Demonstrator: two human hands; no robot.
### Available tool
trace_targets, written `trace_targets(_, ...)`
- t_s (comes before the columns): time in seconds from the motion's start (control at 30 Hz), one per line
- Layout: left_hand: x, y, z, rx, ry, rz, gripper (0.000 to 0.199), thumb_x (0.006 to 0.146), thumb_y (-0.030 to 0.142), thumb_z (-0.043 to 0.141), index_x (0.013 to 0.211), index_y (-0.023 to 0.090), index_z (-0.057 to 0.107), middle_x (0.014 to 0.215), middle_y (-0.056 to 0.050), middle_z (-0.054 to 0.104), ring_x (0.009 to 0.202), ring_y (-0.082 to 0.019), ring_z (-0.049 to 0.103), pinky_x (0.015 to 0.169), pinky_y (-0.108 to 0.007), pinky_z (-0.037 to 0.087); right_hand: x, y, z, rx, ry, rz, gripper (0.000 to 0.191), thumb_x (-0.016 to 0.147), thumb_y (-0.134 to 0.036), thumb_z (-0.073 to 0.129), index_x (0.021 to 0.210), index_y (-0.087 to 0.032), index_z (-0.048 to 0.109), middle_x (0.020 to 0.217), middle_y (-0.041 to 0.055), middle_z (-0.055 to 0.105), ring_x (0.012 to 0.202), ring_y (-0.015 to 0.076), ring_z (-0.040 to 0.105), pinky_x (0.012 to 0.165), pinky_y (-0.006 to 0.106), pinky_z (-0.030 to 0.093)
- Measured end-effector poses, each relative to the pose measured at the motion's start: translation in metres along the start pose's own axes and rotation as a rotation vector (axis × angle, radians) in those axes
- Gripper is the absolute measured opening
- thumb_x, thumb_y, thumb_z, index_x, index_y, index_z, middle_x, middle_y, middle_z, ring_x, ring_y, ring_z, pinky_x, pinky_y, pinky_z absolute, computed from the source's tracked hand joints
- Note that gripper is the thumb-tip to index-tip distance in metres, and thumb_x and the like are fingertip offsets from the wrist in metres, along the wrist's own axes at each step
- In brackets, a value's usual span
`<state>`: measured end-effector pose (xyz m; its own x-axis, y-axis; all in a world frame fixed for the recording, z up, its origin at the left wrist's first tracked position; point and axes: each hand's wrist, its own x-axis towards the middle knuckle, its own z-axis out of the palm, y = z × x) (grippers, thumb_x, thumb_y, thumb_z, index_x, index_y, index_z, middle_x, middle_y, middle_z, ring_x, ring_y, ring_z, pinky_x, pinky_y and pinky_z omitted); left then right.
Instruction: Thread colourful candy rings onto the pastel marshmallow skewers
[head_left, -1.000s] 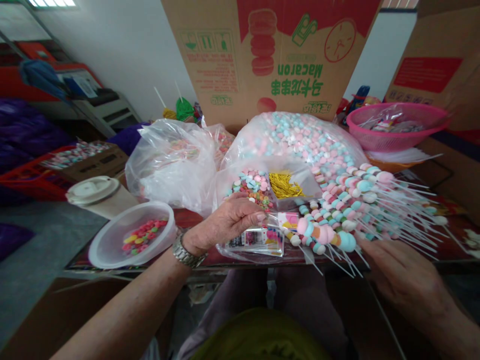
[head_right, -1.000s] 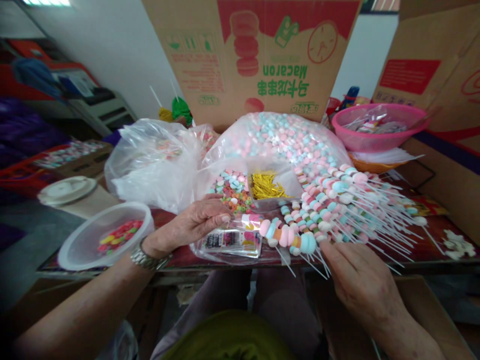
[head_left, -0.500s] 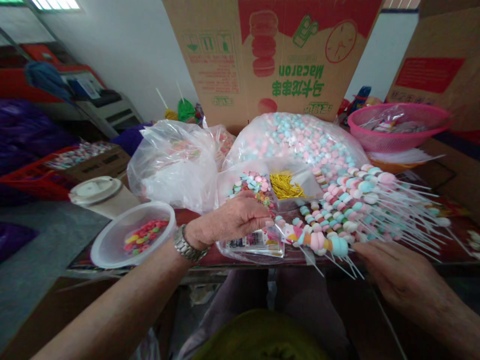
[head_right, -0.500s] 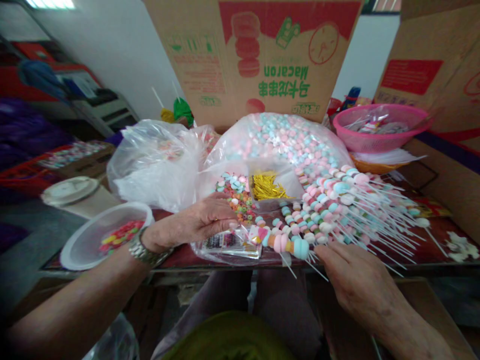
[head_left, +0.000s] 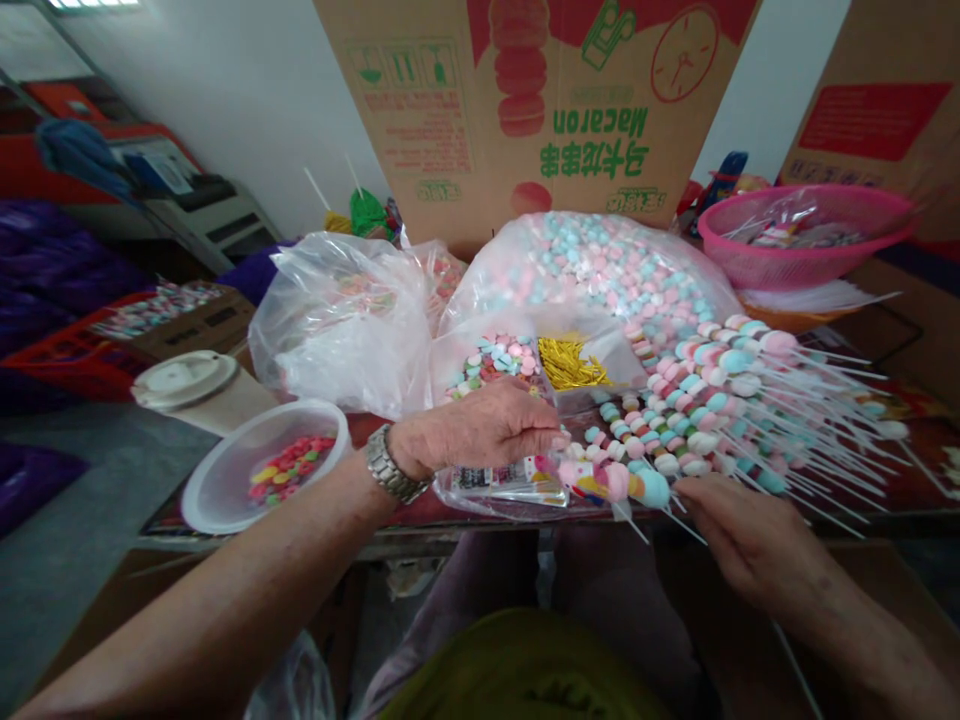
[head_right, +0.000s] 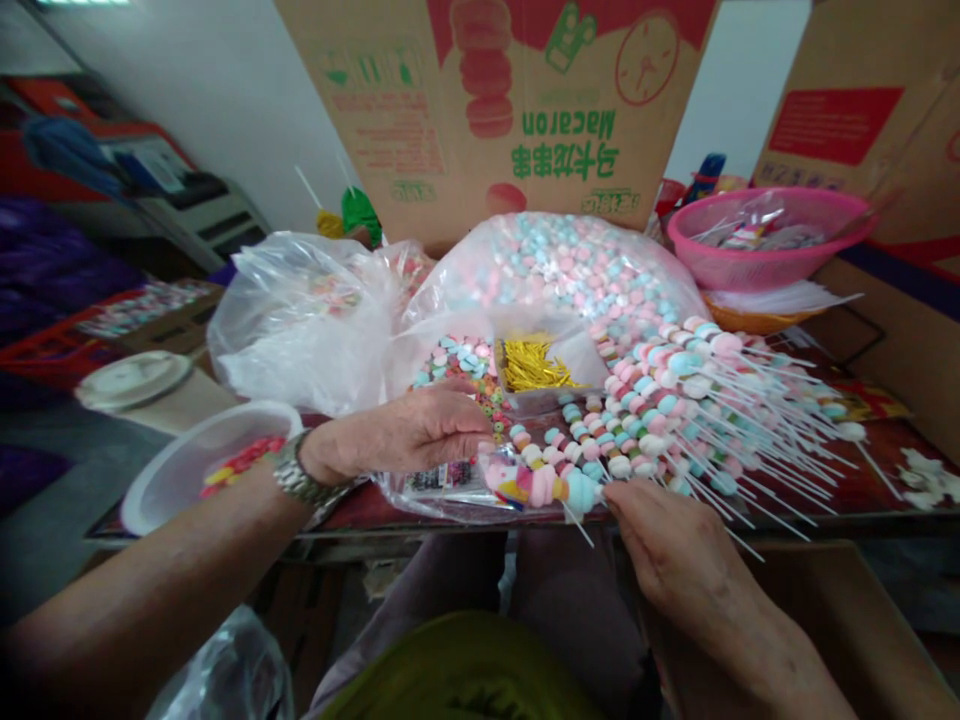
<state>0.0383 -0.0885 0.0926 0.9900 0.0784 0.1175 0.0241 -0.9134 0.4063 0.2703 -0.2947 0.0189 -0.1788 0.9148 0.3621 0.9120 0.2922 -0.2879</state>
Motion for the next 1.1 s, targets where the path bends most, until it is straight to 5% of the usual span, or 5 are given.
trace_targets(0.13, 0.001, -0.003, 0.006, -0.242, 0.366, -0.101, 0.024, 0.08, 0.042, 0.062, 0.092, 0.022, 0.066, 0.085, -0.003, 0.067, 0.087, -0.019, 0.059, 0.09, -0.036, 0.039, 0.005, -0.006, 0.008, 0.142, 0.059, 0.086, 0.017, 0.091, -0.017, 0.041, 0.098, -0.019, 0.056, 0.084, 0.0046, 0.066, 0.076, 0.0162, 0.064, 0.063, 0.024, 0.05)
trace_targets(0.33, 0.003, 0.005, 0.052, -1.513, 1.136, -0.24, 0.058, 0.064, 0.07, 0.061, 0.095, 0.021, 0.061, 0.096, -0.006, 0.066, 0.094, -0.024, 0.062, 0.085, -0.041, 0.047, 0.021, -0.037, 0.035, 0.491, 0.119, 0.258, 0.018, 0.093, -0.023, 0.041, 0.086, -0.02, 0.057, 0.07, -0.0003, 0.062, 0.062, 0.0119, 0.057, 0.056, 0.02, 0.045)
trace_targets(0.6, 0.004, -0.008, 0.06, -1.428, 0.927, -0.492, 0.025, 0.068, 0.035, 0.074, 0.072, 0.014, 0.062, 0.06, 0.003, 0.058, 0.046, -0.007, 0.051, 0.045, -0.019, 0.04, 0.029, -0.042, 0.067, 0.694, 0.186, 0.459, 0.02, 0.09, -0.034, 0.047, 0.085, -0.02, 0.061, 0.068, 0.0009, 0.058, 0.063, 0.0154, 0.055, 0.057, 0.025, 0.044)
trace_targets(0.87, -0.028, -0.009, 0.045, -0.925, 0.222, -0.703, 0.017, 0.07, 0.032, 0.066, 0.067, 0.015, 0.069, 0.053, 0.002, 0.057, 0.046, -0.008, 0.042, 0.044, -0.021, 0.031, 0.072, -0.02, 0.038, 1.313, 0.565, 0.528, 0.015, 0.074, -0.03, 0.07, 0.072, -0.021, 0.058, 0.062, -0.0053, 0.05, 0.046, 0.0056, 0.036, 0.044, 0.02, 0.033)
trace_targets(1.1, -0.005, -0.01, 0.039, -0.723, -0.154, -0.65, 0.018, 0.066, 0.02, 0.053, 0.051, 0.015, 0.061, 0.043, 0.003, 0.049, 0.039, -0.008, 0.038, 0.039, -0.021, 0.025, 0.106, -0.047, 0.028, 1.17, 0.24, 0.395, 0.035, 0.062, -0.034, 0.075, 0.09, -0.022, 0.059, 0.065, -0.006, 0.048, 0.054, 0.0091, 0.044, 0.047, 0.02, 0.038)
